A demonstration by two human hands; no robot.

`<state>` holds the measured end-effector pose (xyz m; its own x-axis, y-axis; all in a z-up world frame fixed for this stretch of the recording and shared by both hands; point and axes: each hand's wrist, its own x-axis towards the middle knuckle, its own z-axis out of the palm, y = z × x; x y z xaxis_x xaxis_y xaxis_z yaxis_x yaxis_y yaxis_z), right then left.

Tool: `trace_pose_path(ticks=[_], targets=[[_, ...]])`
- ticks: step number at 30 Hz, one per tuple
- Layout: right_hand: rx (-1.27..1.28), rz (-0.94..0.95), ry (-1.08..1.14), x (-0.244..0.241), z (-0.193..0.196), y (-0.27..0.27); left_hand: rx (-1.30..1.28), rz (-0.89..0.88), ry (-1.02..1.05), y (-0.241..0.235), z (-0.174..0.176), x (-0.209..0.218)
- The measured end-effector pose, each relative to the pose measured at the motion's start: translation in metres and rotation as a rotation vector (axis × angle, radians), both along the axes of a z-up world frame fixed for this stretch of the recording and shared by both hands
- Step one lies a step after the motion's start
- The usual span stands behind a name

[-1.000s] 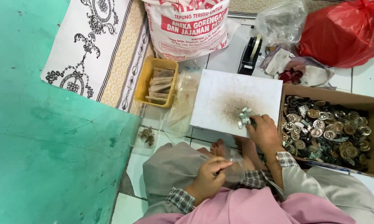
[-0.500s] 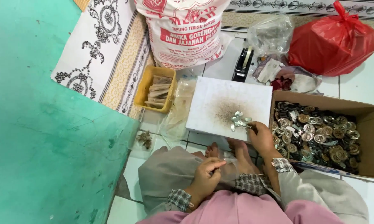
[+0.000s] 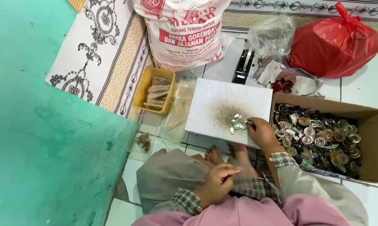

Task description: The person sits on the floor and packs small metal buttons into a clear plastic bag. They pick buttons from a white surface and a cardboard box, place them into the bag, and then seal it. The person also moves a stapler and places the sealed bag into a yellow container.

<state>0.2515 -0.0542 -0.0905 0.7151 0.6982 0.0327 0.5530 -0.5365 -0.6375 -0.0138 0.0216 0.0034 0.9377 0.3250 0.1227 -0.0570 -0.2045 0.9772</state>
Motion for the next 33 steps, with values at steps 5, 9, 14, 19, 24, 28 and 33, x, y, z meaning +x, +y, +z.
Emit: trace_pose_path(ticks=[5,9,14,19,24,28,33], targets=[[-0.118,0.018,-0.017,0.017,-0.019,0.005,-0.030,0.058,0.016,0.013,-0.013,-0.001],[-0.255,-0.013,0.062,0.014,-0.006,0.008,-0.057,0.050,0.037,0.018,-0.016,0.004],[-0.255,-0.057,0.030,0.007,-0.005,0.012,-0.100,0.039,0.062,0.020,-0.021,0.005],[-0.184,-0.092,-0.048,0.003,-0.013,0.008,-0.134,0.048,0.066,0.017,-0.026,0.007],[-0.264,-0.041,0.064,0.004,0.003,0.008,-0.077,0.051,0.038,0.008,-0.019,0.003],[-0.194,-0.054,0.105,-0.002,0.016,0.010,-0.040,0.063,0.033,0.005,-0.013,0.002],[-0.048,-0.086,0.229,-0.008,0.027,0.009,0.010,0.103,0.020,0.008,-0.006,-0.001]])
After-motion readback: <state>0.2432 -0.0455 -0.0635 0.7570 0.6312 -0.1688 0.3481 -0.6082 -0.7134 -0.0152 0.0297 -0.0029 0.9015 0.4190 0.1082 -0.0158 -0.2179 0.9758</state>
